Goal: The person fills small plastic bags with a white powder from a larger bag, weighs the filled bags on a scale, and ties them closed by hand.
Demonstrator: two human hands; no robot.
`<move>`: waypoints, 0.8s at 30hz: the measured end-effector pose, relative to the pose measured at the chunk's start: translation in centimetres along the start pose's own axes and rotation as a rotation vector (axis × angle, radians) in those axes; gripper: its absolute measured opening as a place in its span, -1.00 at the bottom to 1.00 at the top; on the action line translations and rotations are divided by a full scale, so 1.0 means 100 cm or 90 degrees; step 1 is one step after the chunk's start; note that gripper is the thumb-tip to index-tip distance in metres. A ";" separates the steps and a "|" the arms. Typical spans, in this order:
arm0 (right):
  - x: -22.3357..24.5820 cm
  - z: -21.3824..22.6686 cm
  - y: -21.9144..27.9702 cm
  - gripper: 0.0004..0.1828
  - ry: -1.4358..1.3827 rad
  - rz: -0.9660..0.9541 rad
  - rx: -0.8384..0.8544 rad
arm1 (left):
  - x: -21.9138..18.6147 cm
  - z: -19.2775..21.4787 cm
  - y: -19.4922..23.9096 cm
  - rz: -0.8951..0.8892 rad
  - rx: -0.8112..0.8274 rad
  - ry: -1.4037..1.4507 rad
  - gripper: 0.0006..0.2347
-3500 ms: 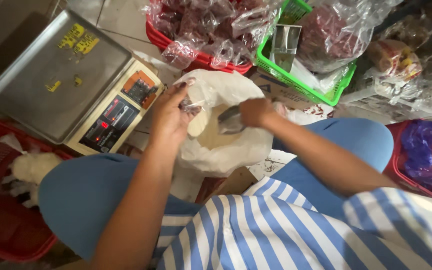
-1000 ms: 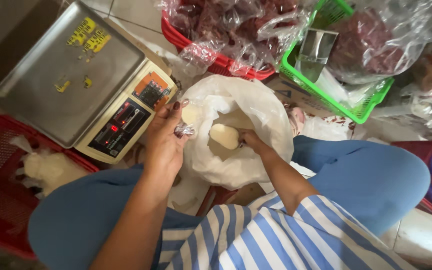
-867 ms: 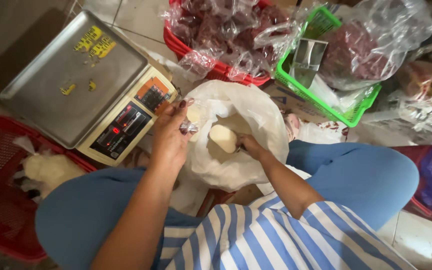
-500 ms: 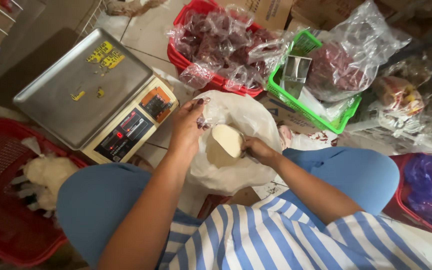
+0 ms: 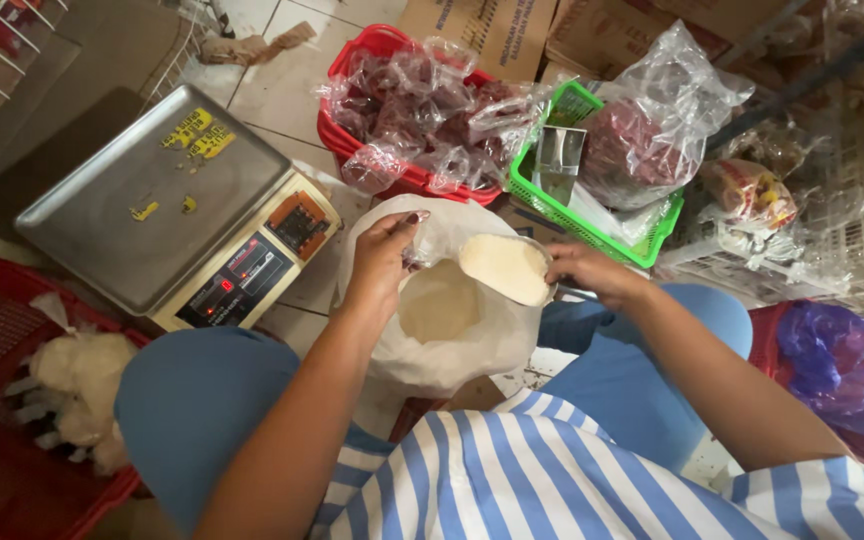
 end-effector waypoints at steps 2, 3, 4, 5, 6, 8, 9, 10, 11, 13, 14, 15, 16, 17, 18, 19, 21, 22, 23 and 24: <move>0.020 -0.008 0.008 -0.67 0.017 0.016 0.017 | 0.003 -0.004 0.001 0.015 0.004 -0.020 -0.81; 0.029 -0.012 0.011 -0.66 0.037 0.019 0.010 | 0.005 -0.006 0.001 0.018 0.005 -0.025 -0.80; 0.035 -0.016 0.013 -0.65 0.057 0.021 0.004 | 0.008 -0.007 0.001 0.022 0.007 -0.030 -0.80; 0.041 -0.020 0.015 -0.64 0.077 0.023 -0.003 | 0.010 -0.008 0.000 0.019 0.017 -0.025 -0.80; 0.046 -0.024 0.015 -0.67 0.080 0.023 -0.005 | 0.013 -0.011 -0.001 0.015 0.026 -0.019 -0.80; 0.054 -0.028 0.015 -0.72 0.088 0.022 -0.010 | 0.018 -0.014 -0.004 0.015 0.049 -0.003 -0.79; 0.057 -0.031 0.015 -0.74 0.101 0.023 0.000 | 0.021 -0.017 -0.005 0.018 0.062 0.007 -0.79; 0.060 -0.033 0.016 -0.76 0.115 0.024 0.010 | 0.023 -0.019 -0.005 0.022 0.074 0.018 -0.79; 0.062 -0.035 0.015 -0.78 0.129 0.025 0.020 | 0.024 -0.020 -0.005 0.019 0.085 0.020 -0.79; 0.063 -0.036 0.015 -0.79 0.152 0.008 0.005 | 0.026 -0.022 -0.004 0.018 0.106 0.025 -0.76; 0.065 -0.036 0.015 -0.79 0.166 0.000 -0.003 | 0.026 -0.023 -0.004 0.008 0.108 0.020 -0.75; 0.067 -0.037 0.016 -0.79 0.170 0.002 -0.001 | 0.026 -0.023 -0.004 -0.001 0.110 0.016 -0.74; 0.069 -0.040 0.017 -0.78 0.175 0.002 0.002 | 0.027 -0.024 -0.004 -0.010 0.110 0.012 -0.72; 0.072 -0.043 0.019 -0.78 0.180 0.003 0.005 | 0.028 -0.025 -0.004 -0.008 0.122 0.006 -0.71; 0.078 -0.046 0.021 -0.78 0.235 0.018 0.001 | 0.030 -0.026 -0.004 -0.006 0.132 0.000 -0.69; 0.086 -0.048 0.025 -0.77 0.290 0.034 -0.002 | 0.030 -0.028 -0.003 -0.004 0.142 -0.006 -0.68; 0.105 -0.051 0.036 -0.73 0.416 0.050 -0.032 | 0.032 -0.030 -0.001 0.027 0.139 -0.041 -0.66; 0.113 -0.054 0.041 -0.70 0.486 0.048 -0.058 | 0.033 -0.031 0.001 0.044 0.137 -0.059 -0.66; 0.121 -0.059 0.044 -0.67 0.557 0.046 -0.084 | 0.032 -0.031 0.003 0.046 0.138 -0.060 -0.66; 0.132 -0.066 0.046 -0.65 0.615 0.078 -0.091 | 0.029 -0.033 0.003 0.048 0.140 -0.062 -0.66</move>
Point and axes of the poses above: each hand's wrist, its own y-axis away from the middle knuckle, its own z-axis out of the back of the hand, x = y × z, the point moved 6 cm from there along -y, towards the middle knuckle, and after that the axes turned 8 degrees about -y, right-handed, at the moved point
